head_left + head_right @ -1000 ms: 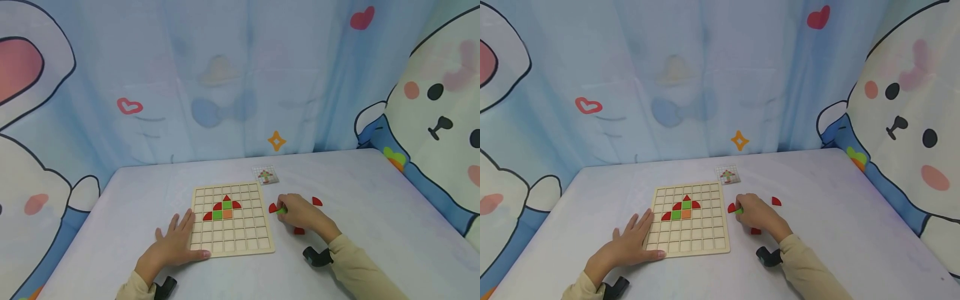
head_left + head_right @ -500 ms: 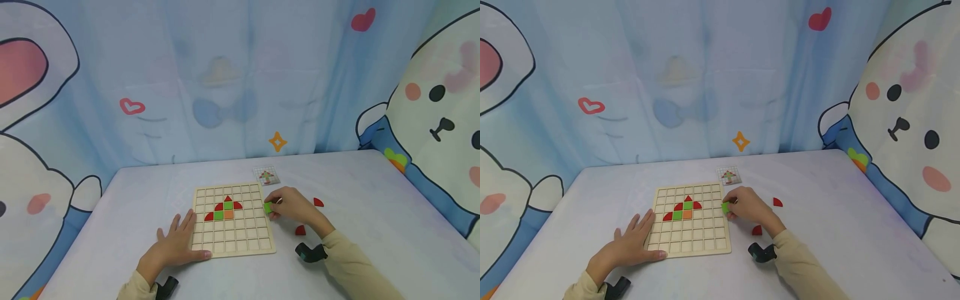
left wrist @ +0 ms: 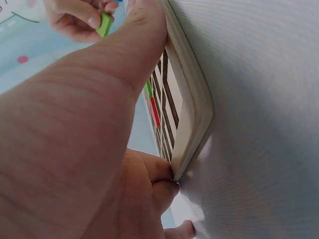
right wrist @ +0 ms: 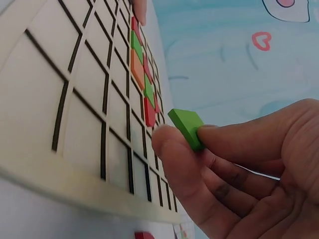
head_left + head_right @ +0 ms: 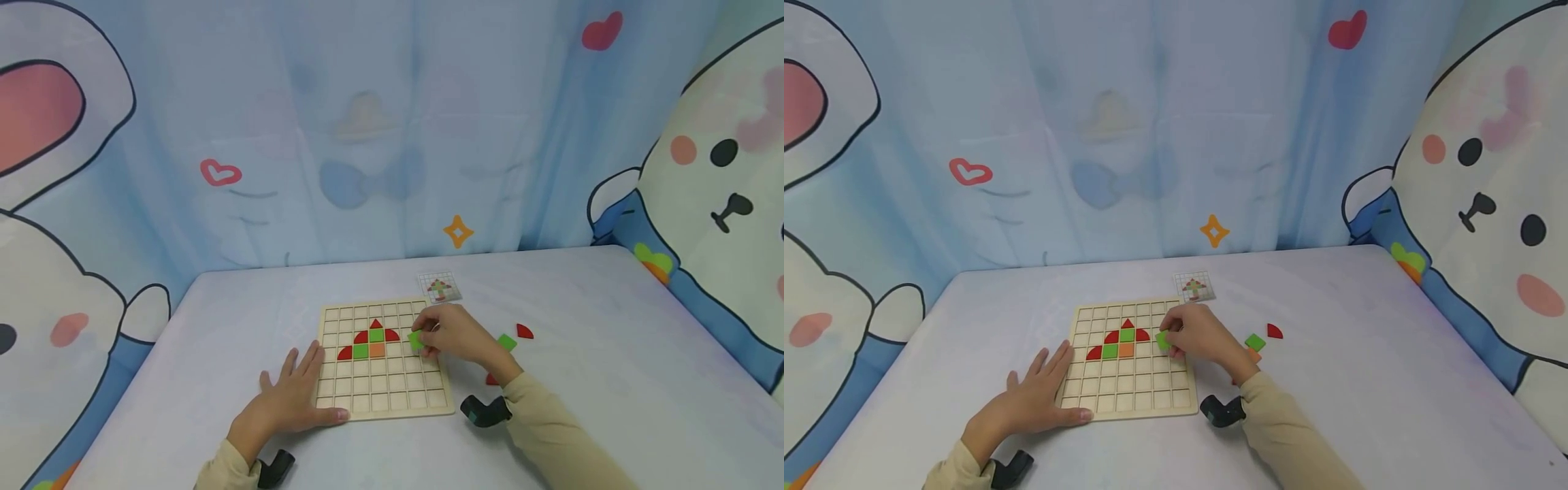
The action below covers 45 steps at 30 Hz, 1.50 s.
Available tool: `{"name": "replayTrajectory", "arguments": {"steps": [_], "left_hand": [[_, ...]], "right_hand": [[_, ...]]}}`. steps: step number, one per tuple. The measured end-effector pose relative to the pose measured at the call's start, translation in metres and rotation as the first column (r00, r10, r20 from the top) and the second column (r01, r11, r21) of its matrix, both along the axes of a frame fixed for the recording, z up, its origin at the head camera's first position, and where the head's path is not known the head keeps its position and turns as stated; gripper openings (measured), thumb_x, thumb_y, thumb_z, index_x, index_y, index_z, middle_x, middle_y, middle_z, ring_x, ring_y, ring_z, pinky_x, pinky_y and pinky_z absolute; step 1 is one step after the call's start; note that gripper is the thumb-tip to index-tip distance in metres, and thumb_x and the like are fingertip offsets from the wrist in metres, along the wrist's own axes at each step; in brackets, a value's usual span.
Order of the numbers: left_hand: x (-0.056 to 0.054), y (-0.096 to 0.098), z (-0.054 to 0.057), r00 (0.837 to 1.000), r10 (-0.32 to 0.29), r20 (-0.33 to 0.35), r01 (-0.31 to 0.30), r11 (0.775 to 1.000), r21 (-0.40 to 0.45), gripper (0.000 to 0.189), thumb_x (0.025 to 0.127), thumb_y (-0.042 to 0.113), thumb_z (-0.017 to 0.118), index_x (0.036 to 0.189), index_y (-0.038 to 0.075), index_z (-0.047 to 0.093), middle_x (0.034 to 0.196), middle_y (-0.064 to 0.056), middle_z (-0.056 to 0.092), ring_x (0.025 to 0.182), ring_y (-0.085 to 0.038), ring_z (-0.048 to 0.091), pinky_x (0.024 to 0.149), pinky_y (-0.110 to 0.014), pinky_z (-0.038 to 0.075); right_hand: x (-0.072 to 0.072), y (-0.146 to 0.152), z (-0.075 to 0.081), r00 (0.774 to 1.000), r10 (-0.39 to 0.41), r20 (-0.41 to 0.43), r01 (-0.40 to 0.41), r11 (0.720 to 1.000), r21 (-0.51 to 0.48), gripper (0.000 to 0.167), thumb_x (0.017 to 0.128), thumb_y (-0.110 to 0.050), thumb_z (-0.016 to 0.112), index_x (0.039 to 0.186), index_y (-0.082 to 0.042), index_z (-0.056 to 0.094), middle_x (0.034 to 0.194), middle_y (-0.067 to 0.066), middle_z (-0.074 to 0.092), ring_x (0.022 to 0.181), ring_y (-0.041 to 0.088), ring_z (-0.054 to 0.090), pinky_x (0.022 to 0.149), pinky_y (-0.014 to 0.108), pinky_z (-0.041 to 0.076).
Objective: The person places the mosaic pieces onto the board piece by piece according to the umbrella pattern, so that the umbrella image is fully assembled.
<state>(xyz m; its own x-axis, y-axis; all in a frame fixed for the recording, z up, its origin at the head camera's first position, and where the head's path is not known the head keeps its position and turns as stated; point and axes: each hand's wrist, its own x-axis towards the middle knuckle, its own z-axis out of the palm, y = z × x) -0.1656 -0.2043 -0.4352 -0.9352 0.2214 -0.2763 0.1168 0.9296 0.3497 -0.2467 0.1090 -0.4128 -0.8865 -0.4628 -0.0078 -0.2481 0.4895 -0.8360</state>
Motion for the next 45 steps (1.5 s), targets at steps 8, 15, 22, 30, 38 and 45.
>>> {"name": "replayTrajectory", "arguments": {"steps": [8,15,22,30,38,45], "left_hand": [[0.0,0.0,0.0,1.0,0.011,0.002,-0.011,1.0,0.006,0.128,0.081,0.07,0.083,0.171,0.004,0.022,0.178,-0.014,0.014,0.16,-0.05,0.009,0.11,-0.088,0.008],[0.001,0.001,0.003,1.0,0.008,0.012,-0.009,1.0,0.01,0.127,0.081,0.069,0.083,0.17,0.003,0.022,0.178,-0.015,0.013,0.16,-0.05,0.008,0.11,-0.088,0.008],[0.0,0.0,0.003,1.0,0.011,0.018,-0.012,1.0,0.013,0.127,0.082,0.07,0.083,0.171,0.004,0.021,0.179,-0.014,0.012,0.161,-0.049,0.007,0.11,-0.088,0.007],[0.0,0.0,0.003,1.0,0.013,0.015,-0.013,1.0,0.011,0.127,0.082,0.07,0.082,0.171,0.004,0.021,0.179,-0.015,0.013,0.161,-0.05,0.007,0.11,-0.088,0.006],[-0.001,0.0,0.003,1.0,0.011,0.009,-0.011,1.0,0.002,0.127,0.082,0.071,0.082,0.171,0.004,0.02,0.179,-0.015,0.012,0.161,-0.05,0.007,0.11,-0.088,0.006],[0.0,0.0,0.003,1.0,0.015,0.016,-0.015,1.0,0.002,0.128,0.081,0.071,0.083,0.171,0.005,0.02,0.179,-0.014,0.012,0.161,-0.049,0.007,0.111,-0.088,0.007]], "right_hand": [[-0.003,-0.02,-0.005,0.999,0.019,-0.042,-0.02,0.999,-0.037,0.007,0.097,0.006,0.069,0.101,0.003,0.074,0.079,0.007,0.069,0.066,0.022,0.073,0.064,0.034,0.061],[0.0,-0.032,-0.011,1.0,-0.004,0.011,0.005,1.0,-0.002,0.011,0.1,0.009,0.066,0.105,0.004,0.074,0.083,0.008,0.069,0.066,0.02,0.072,0.064,0.034,0.061],[-0.001,-0.032,-0.015,1.0,0.006,-0.023,-0.006,1.0,0.02,0.008,0.1,0.007,0.067,0.102,0.003,0.073,0.08,0.006,0.068,0.063,0.019,0.07,0.062,0.033,0.058],[-0.002,-0.032,-0.018,0.998,0.031,-0.055,-0.028,0.999,0.041,0.006,0.099,0.005,0.067,0.1,0.003,0.073,0.075,0.004,0.066,0.061,0.017,0.067,0.06,0.032,0.055],[-0.003,-0.035,-0.022,0.993,0.029,-0.115,-0.019,0.997,0.081,0.007,0.098,0.004,0.069,0.099,0.001,0.074,0.077,0.001,0.065,0.061,0.013,0.064,0.063,0.031,0.054],[-0.001,-0.038,-0.023,0.985,0.017,-0.169,0.003,0.993,0.117,0.009,0.095,0.005,0.07,0.096,-0.001,0.075,0.077,-0.002,0.064,0.061,0.009,0.06,0.064,0.03,0.054]]}}
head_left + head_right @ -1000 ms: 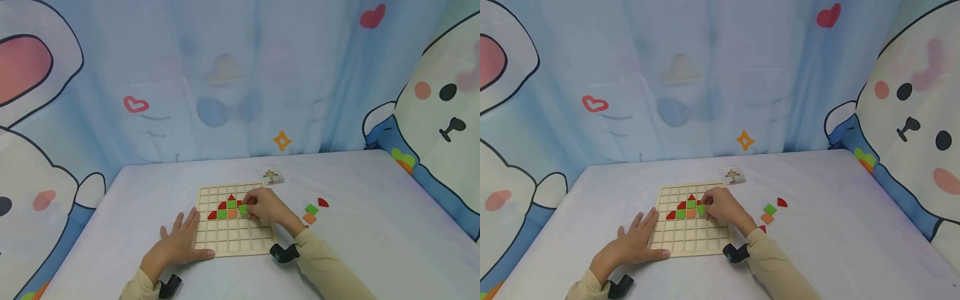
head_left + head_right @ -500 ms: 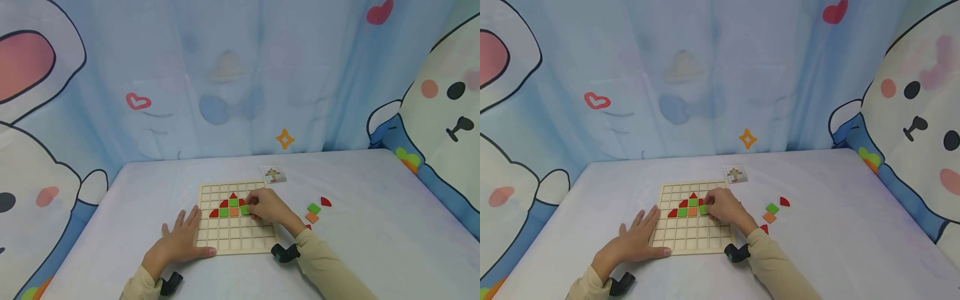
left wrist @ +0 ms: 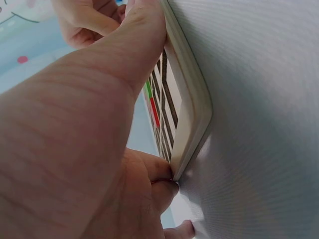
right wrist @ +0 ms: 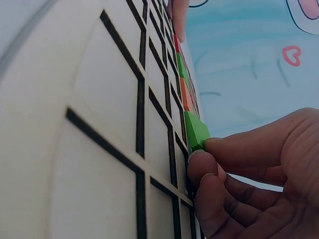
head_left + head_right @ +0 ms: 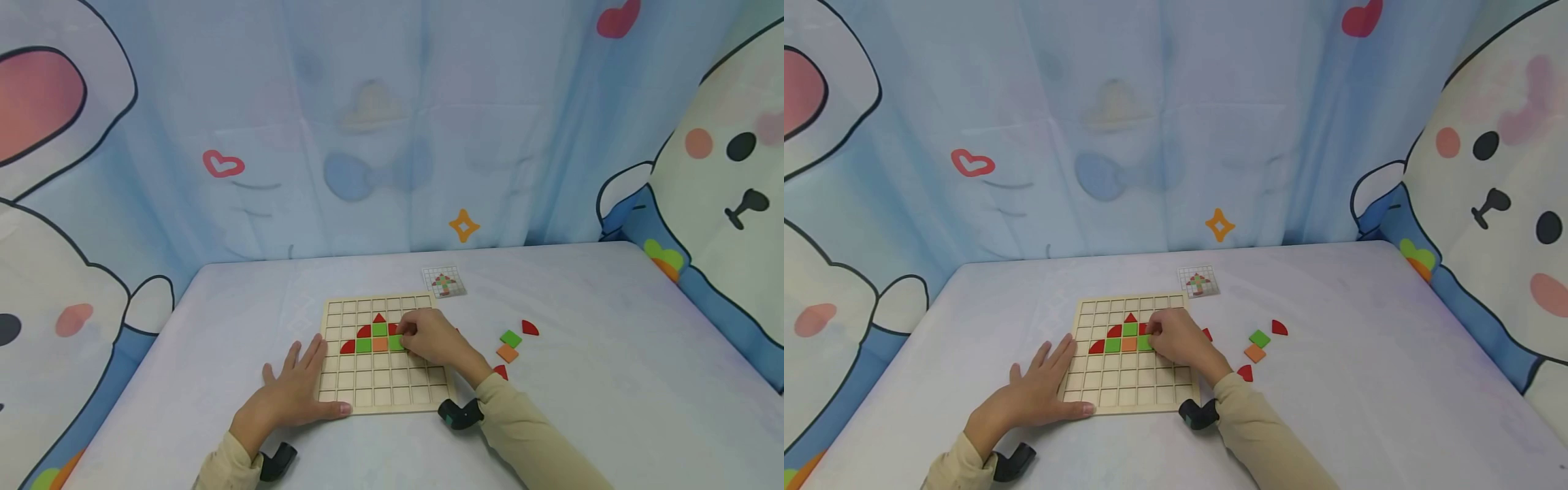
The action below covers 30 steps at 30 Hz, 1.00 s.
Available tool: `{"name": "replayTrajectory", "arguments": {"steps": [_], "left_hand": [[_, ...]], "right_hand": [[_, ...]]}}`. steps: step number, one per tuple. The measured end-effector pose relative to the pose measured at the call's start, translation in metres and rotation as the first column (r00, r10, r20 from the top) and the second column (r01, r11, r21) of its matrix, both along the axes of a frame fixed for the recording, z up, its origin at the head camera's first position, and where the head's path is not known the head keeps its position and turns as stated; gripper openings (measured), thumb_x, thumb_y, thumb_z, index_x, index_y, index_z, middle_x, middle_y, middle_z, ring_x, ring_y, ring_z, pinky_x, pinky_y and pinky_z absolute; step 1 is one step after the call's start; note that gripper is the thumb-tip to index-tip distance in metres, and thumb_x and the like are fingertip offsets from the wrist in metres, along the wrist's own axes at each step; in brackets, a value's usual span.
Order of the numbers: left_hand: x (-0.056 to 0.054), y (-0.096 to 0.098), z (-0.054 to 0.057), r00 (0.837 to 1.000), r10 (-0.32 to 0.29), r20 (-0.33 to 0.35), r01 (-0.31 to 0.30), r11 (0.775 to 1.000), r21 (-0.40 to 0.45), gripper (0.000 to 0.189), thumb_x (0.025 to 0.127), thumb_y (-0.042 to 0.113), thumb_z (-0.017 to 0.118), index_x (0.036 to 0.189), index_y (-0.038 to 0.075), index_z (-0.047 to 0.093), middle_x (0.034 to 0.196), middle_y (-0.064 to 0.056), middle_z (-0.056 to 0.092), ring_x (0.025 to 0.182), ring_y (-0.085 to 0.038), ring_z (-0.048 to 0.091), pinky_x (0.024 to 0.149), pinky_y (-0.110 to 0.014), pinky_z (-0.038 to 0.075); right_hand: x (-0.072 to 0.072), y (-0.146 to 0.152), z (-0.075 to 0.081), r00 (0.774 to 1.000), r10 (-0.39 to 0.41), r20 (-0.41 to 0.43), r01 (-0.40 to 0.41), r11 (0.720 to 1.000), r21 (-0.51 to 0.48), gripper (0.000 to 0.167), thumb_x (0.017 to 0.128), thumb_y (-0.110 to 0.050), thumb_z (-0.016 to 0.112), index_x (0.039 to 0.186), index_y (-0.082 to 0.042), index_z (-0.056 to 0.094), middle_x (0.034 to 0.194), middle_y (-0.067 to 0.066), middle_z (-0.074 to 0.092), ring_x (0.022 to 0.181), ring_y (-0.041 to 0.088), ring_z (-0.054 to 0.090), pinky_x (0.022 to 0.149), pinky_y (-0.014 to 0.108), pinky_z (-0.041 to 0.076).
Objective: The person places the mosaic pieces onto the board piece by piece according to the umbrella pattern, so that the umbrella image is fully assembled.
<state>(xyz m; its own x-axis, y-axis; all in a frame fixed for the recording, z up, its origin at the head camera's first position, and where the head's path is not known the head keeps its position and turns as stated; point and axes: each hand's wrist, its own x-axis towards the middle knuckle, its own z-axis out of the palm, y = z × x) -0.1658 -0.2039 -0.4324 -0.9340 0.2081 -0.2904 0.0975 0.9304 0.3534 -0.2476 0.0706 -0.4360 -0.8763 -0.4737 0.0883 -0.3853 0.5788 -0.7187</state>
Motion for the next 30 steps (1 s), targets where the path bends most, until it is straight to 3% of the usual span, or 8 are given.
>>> {"name": "replayTrajectory", "arguments": {"steps": [10,30], "left_hand": [[-0.0001,0.0009,0.0005,1.0,-0.009,-0.006,0.009,1.0,-0.008,0.127,0.082,0.07,0.082,0.171,0.003,0.02,0.179,-0.014,0.013,0.16,-0.049,0.008,0.11,-0.088,0.008],[0.0003,0.0015,0.0014,1.0,-0.01,0.006,0.01,1.0,-0.015,0.127,0.082,0.07,0.082,0.17,0.002,0.02,0.178,-0.015,0.012,0.16,-0.05,0.008,0.11,-0.088,0.008]], "right_hand": [[-0.0001,-0.0037,-0.002,0.997,-0.031,-0.071,0.035,0.998,0.047,0.012,0.092,0.006,0.071,0.088,-0.005,0.071,0.074,-0.002,0.06,0.067,0.013,0.052,0.065,0.032,0.047],[0.001,0.0015,-0.0009,0.998,0.004,-0.068,-0.002,1.0,0.022,0.007,0.093,0.002,0.073,0.09,-0.003,0.07,0.077,-0.002,0.061,0.07,0.013,0.053,0.066,0.03,0.047]]}}
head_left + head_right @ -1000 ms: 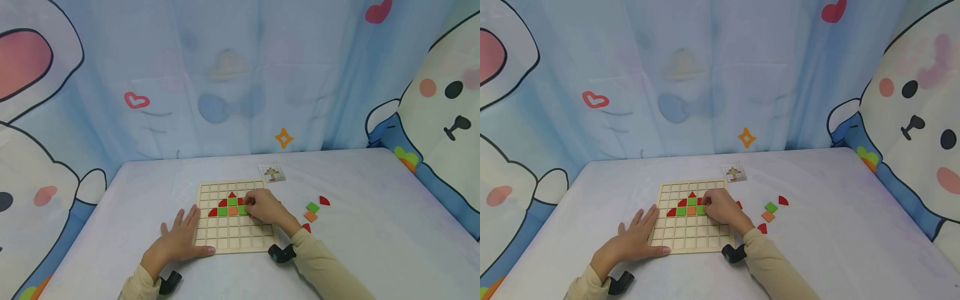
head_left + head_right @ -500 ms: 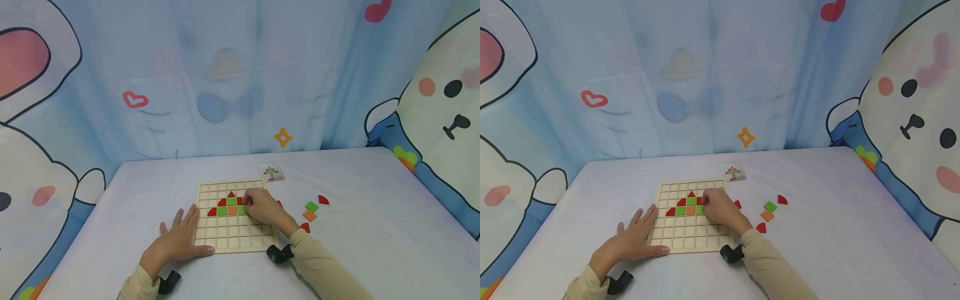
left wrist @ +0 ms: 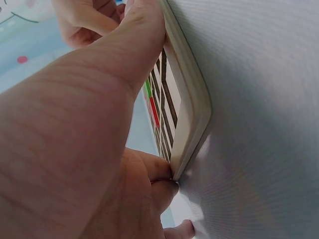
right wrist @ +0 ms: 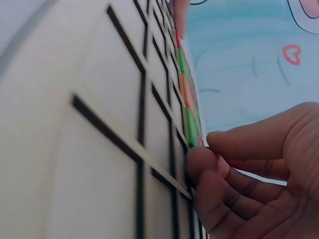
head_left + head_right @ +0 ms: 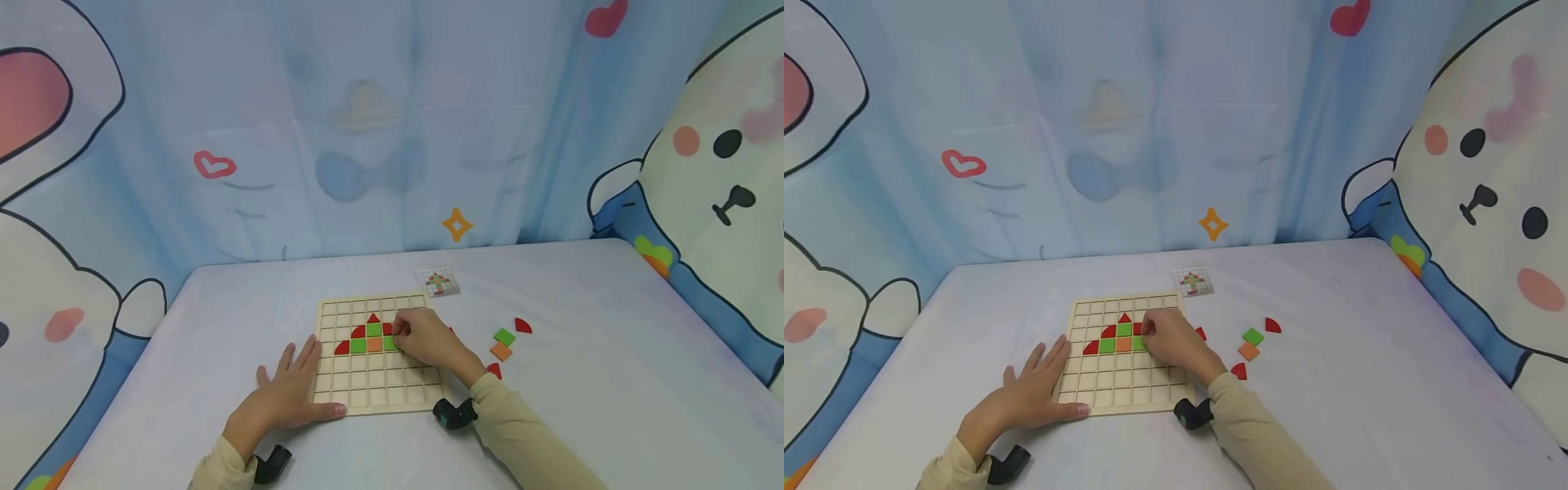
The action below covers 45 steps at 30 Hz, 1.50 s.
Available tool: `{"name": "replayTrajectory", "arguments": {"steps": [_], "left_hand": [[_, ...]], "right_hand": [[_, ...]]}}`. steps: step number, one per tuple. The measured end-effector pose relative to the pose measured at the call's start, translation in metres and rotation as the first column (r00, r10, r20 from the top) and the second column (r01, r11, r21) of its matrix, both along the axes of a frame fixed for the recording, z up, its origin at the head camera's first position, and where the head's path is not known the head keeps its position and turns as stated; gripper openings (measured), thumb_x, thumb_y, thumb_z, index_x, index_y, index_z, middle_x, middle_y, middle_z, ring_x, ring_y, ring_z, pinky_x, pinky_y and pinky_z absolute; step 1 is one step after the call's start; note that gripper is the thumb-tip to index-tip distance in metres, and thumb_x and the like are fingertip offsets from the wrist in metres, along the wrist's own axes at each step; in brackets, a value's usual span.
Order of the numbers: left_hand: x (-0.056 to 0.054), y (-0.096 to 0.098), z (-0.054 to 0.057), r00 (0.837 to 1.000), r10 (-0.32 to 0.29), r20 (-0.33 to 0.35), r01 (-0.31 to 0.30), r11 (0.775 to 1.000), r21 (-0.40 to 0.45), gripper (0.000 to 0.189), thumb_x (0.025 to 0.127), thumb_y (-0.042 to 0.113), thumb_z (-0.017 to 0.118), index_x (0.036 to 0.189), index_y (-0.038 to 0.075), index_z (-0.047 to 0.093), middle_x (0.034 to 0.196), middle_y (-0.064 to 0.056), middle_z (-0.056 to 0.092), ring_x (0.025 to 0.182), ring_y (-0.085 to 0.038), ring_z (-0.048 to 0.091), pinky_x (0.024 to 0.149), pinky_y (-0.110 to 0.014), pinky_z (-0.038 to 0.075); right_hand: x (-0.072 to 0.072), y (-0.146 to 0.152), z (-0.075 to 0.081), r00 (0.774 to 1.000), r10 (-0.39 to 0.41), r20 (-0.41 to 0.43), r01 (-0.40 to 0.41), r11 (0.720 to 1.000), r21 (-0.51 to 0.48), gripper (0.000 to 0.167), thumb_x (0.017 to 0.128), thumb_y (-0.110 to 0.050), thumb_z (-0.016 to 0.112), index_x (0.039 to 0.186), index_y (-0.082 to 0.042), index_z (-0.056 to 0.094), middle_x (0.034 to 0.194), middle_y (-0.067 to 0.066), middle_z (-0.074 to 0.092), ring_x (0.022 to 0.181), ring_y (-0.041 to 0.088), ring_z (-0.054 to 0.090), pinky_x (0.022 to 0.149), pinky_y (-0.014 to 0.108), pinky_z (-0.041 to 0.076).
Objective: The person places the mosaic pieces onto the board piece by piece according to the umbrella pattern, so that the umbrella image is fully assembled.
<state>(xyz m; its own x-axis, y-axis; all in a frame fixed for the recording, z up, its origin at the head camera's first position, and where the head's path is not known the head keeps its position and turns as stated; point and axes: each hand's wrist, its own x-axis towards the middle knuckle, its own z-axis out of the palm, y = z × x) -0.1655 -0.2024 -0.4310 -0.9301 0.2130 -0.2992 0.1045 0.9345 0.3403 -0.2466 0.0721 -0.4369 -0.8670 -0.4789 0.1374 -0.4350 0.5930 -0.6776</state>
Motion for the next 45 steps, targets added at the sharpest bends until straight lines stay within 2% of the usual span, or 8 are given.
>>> {"name": "replayTrajectory", "arguments": {"steps": [6,13,18,25,29,33,39,45], "left_hand": [[0.001,0.0,-0.001,1.0,0.005,0.002,-0.005,1.0,0.002,0.128,0.082,0.07,0.083,0.17,0.003,0.02,0.178,-0.015,0.012,0.16,-0.051,0.007,0.109,-0.089,0.007],[0.001,0.002,0.002,1.0,0.002,0.002,-0.002,1.0,-0.004,0.128,0.082,0.07,0.082,0.17,0.002,0.021,0.178,-0.016,0.013,0.16,-0.051,0.008,0.109,-0.089,0.008],[0.001,0.001,0.001,1.0,0.008,0.002,-0.008,1.0,0.008,0.129,0.08,0.069,0.084,0.17,0.002,0.021,0.178,-0.017,0.013,0.159,-0.052,0.008,0.109,-0.089,0.007],[-0.001,0.001,-0.001,1.0,0.001,0.0,-0.001,1.0,0.012,0.129,0.08,0.07,0.083,0.17,0.002,0.021,0.178,-0.017,0.013,0.159,-0.053,0.008,0.108,-0.09,0.007],[-0.001,0.001,0.0,1.0,0.006,-0.001,-0.006,1.0,0.006,0.13,0.079,0.07,0.084,0.17,0.002,0.021,0.178,-0.017,0.013,0.159,-0.053,0.008,0.109,-0.089,0.007],[0.001,0.001,0.001,1.0,0.008,-0.001,-0.008,1.0,0.009,0.13,0.08,0.07,0.084,0.17,0.002,0.02,0.178,-0.018,0.013,0.159,-0.053,0.008,0.109,-0.089,0.007],[0.001,0.0,0.0,1.0,0.011,0.004,-0.011,1.0,0.017,0.129,0.08,0.07,0.084,0.17,0.002,0.021,0.178,-0.018,0.013,0.159,-0.053,0.007,0.108,-0.09,0.006],[0.0,-0.001,-0.001,1.0,0.002,0.001,-0.002,1.0,0.019,0.13,0.08,0.071,0.083,0.17,0.002,0.02,0.178,-0.017,0.013,0.16,-0.052,0.007,0.108,-0.09,0.006]], "right_hand": [[-0.001,0.012,0.011,1.0,0.013,0.005,-0.013,1.0,-0.001,0.008,0.095,0.002,0.072,0.093,-0.006,0.072,0.081,-0.003,0.064,0.073,0.013,0.056,0.068,0.031,0.05],[-0.004,0.035,0.025,0.999,-0.027,0.029,0.028,1.0,-0.007,0.002,0.098,-0.005,0.074,0.097,-0.005,0.072,0.087,0.0,0.067,0.077,0.016,0.061,0.066,0.034,0.053],[-0.008,0.051,0.026,0.996,-0.06,0.065,0.059,0.998,0.009,0.007,0.099,-0.006,0.073,0.105,-0.002,0.072,0.092,0.003,0.069,0.078,0.017,0.063,0.065,0.034,0.054],[-0.008,0.075,0.029,0.988,-0.143,0.062,0.139,0.989,0.059,0.016,0.1,-0.007,0.073,0.113,0.0,0.073,0.101,0.005,0.071,0.094,0.023,0.065,0.08,0.04,0.057],[-0.006,0.092,0.032,0.992,-0.127,0.004,0.127,0.988,0.086,0.019,0.099,-0.005,0.073,0.116,0.003,0.073,0.107,0.01,0.072,0.101,0.028,0.066,0.091,0.048,0.057],[-0.005,0.109,0.035,0.992,-0.126,-0.018,0.128,0.982,0.139,0.022,0.099,-0.005,0.073,0.118,0.005,0.073,0.111,0.015,0.072,0.104,0.032,0.065,0.095,0.053,0.056],[-0.004,0.132,0.04,0.989,-0.151,-0.002,0.147,0.963,0.228,0.024,0.098,-0.006,0.076,0.119,0.005,0.072,0.109,0.014,0.071,0.102,0.033,0.063,0.092,0.053,0.058],[-0.003,0.159,0.035,0.983,-0.185,0.006,0.176,0.944,0.279,0.024,0.097,-0.006,0.077,0.118,0.006,0.07,0.105,0.014,0.07,0.098,0.032,0.064,0.086,0.05,0.06]]}}
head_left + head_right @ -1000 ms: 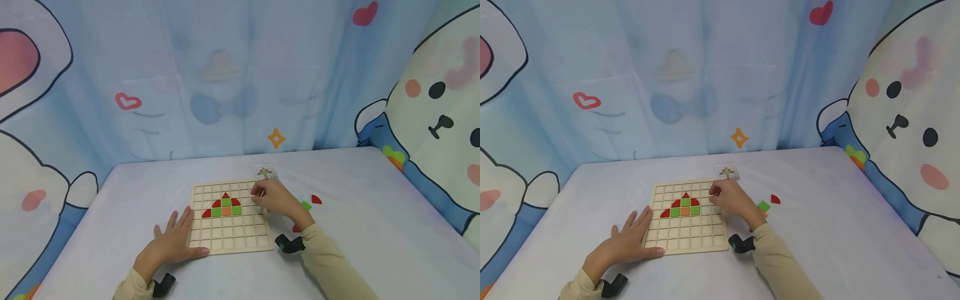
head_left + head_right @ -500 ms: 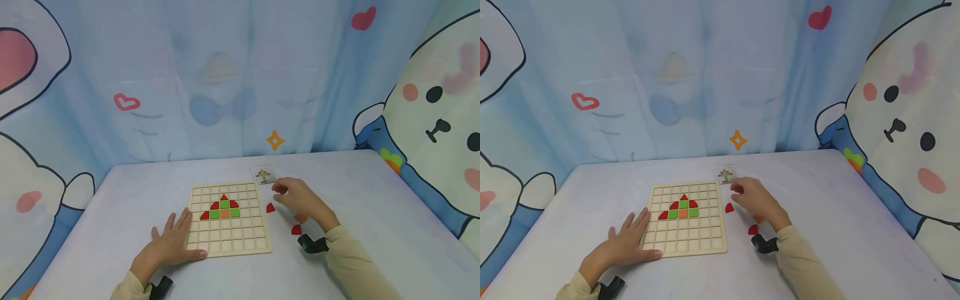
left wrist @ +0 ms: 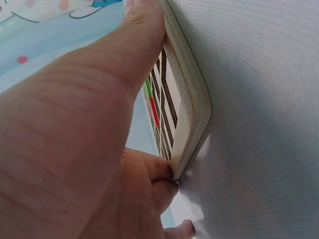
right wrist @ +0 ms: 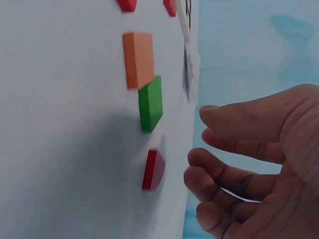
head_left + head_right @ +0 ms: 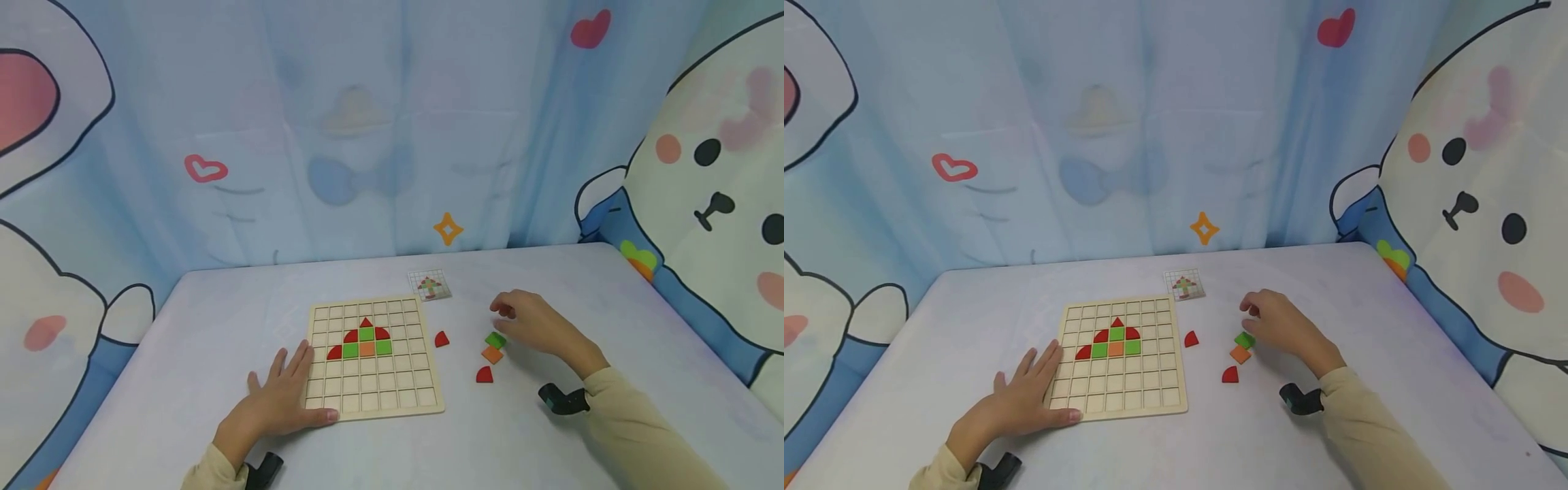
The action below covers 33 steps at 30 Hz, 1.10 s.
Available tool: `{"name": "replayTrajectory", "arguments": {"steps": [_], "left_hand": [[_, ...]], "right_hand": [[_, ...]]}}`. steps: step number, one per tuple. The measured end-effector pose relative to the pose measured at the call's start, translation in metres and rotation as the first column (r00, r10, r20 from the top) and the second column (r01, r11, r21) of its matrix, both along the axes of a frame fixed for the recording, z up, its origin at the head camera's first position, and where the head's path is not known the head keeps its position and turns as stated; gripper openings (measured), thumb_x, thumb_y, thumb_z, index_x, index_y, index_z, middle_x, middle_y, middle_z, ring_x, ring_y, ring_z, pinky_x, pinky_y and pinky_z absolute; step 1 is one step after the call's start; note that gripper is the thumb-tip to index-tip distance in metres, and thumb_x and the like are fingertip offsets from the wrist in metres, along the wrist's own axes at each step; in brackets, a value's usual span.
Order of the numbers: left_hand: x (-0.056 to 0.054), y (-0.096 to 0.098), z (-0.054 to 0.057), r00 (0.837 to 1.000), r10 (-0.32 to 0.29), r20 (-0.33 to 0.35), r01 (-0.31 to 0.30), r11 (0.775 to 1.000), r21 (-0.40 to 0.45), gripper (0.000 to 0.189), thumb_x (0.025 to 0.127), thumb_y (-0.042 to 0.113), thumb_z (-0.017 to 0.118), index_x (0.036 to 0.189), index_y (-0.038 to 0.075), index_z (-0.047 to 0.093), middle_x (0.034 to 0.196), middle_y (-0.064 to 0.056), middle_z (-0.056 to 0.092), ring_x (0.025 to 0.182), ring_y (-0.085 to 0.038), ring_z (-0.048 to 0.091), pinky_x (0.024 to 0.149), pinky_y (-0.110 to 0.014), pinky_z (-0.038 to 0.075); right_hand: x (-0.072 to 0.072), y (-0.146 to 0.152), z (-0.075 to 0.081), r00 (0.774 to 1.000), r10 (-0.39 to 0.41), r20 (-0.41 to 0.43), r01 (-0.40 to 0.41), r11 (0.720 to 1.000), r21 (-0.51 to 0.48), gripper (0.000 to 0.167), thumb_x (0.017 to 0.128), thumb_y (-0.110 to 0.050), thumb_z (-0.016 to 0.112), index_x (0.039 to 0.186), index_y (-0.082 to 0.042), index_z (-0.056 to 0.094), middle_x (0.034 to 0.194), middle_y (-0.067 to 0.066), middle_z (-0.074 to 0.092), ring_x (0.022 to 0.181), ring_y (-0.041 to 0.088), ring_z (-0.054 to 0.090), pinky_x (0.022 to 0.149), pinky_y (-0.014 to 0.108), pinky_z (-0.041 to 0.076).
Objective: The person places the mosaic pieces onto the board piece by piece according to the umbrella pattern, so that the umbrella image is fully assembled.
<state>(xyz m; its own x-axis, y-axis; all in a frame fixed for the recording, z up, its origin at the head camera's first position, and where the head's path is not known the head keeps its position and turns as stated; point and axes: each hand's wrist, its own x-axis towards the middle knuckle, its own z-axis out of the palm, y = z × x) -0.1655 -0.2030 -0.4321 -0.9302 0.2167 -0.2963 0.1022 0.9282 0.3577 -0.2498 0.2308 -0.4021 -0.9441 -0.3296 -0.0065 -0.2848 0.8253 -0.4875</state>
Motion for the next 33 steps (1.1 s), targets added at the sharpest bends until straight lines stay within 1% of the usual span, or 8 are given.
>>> {"name": "replayTrajectory", "arguments": {"steps": [6,10,14,20,23,27,30,33], "left_hand": [[0.001,-0.001,0.0,1.0,-0.005,-0.001,0.005,1.0,-0.007,0.129,0.081,0.073,0.082,0.17,0.002,0.02,0.178,-0.016,0.012,0.16,-0.051,0.007,0.108,-0.089,0.006],[0.0,-0.001,-0.001,1.0,0.0,0.002,0.0,1.0,-0.005,0.129,0.08,0.072,0.082,0.17,0.002,0.021,0.178,-0.017,0.013,0.16,-0.051,0.007,0.109,-0.089,0.006],[-0.001,0.0,0.0,1.0,0.0,0.003,0.0,1.0,-0.007,0.129,0.081,0.072,0.082,0.17,0.002,0.021,0.178,-0.017,0.013,0.16,-0.052,0.008,0.109,-0.089,0.007],[-0.001,0.001,0.002,1.0,-0.007,0.005,0.007,1.0,-0.019,0.128,0.082,0.071,0.081,0.17,0.002,0.02,0.178,-0.016,0.012,0.16,-0.051,0.007,0.109,-0.089,0.007],[-0.001,0.001,0.003,1.0,-0.008,0.004,0.008,1.0,-0.013,0.127,0.083,0.07,0.082,0.17,0.002,0.02,0.178,-0.016,0.012,0.16,-0.051,0.007,0.109,-0.089,0.007],[0.0,0.002,0.005,1.0,-0.009,0.005,0.009,1.0,-0.007,0.127,0.083,0.069,0.082,0.17,0.001,0.02,0.178,-0.016,0.012,0.16,-0.051,0.007,0.11,-0.089,0.007],[0.0,0.001,0.004,1.0,-0.009,0.004,0.009,1.0,-0.007,0.127,0.083,0.069,0.082,0.17,0.001,0.02,0.178,-0.016,0.012,0.16,-0.051,0.007,0.109,-0.089,0.007],[0.0,0.001,0.004,1.0,-0.008,0.002,0.008,1.0,-0.005,0.127,0.083,0.069,0.082,0.17,0.001,0.02,0.178,-0.016,0.012,0.16,-0.051,0.007,0.109,-0.089,0.007]], "right_hand": [[-0.004,0.021,-0.009,0.999,-0.002,0.044,0.001,0.999,0.035,0.025,0.095,-0.008,0.079,0.112,0.007,0.068,0.095,0.011,0.065,0.086,0.028,0.059,0.076,0.043,0.058],[-0.008,0.026,-0.015,0.998,0.001,0.068,-0.004,0.999,0.038,0.024,0.094,-0.008,0.079,0.108,0.006,0.067,0.094,0.011,0.065,0.086,0.028,0.059,0.077,0.044,0.057],[-0.011,0.026,-0.019,0.998,-0.01,0.063,0.007,0.999,0.052,0.018,0.093,-0.004,0.079,0.102,0.005,0.065,0.091,0.01,0.063,0.085,0.028,0.058,0.079,0.046,0.056],[-0.013,0.025,-0.018,0.998,0.002,0.069,-0.006,0.998,0.062,0.018,0.093,-0.002,0.079,0.097,0.0,0.061,0.086,0.007,0.059,0.082,0.025,0.055,0.074,0.04,0.053],[-0.013,0.024,-0.017,0.998,-0.005,0.069,0.002,0.999,0.042,0.017,0.093,0.001,0.078,0.097,0.0,0.061,0.086,0.008,0.06,0.081,0.026,0.055,0.072,0.039,0.052],[-0.012,0.021,-0.015,0.999,-0.02,0.049,0.02,1.0,-0.003,0.01,0.095,0.003,0.074,0.097,0.001,0.065,0.087,0.008,0.063,0.081,0.026,0.056,0.072,0.039,0.053],[-0.013,0.015,-0.013,0.999,-0.029,0.042,0.031,0.998,-0.052,0.005,0.097,0.002,0.072,0.099,0.001,0.068,0.088,0.007,0.065,0.08,0.025,0.058,0.073,0.038,0.055],[-0.013,0.007,-0.011,0.998,-0.041,0.04,0.044,0.995,-0.093,0.005,0.097,-0.001,0.072,0.101,0.001,0.069,0.09,0.007,0.068,0.081,0.024,0.06,0.073,0.038,0.056]]}}
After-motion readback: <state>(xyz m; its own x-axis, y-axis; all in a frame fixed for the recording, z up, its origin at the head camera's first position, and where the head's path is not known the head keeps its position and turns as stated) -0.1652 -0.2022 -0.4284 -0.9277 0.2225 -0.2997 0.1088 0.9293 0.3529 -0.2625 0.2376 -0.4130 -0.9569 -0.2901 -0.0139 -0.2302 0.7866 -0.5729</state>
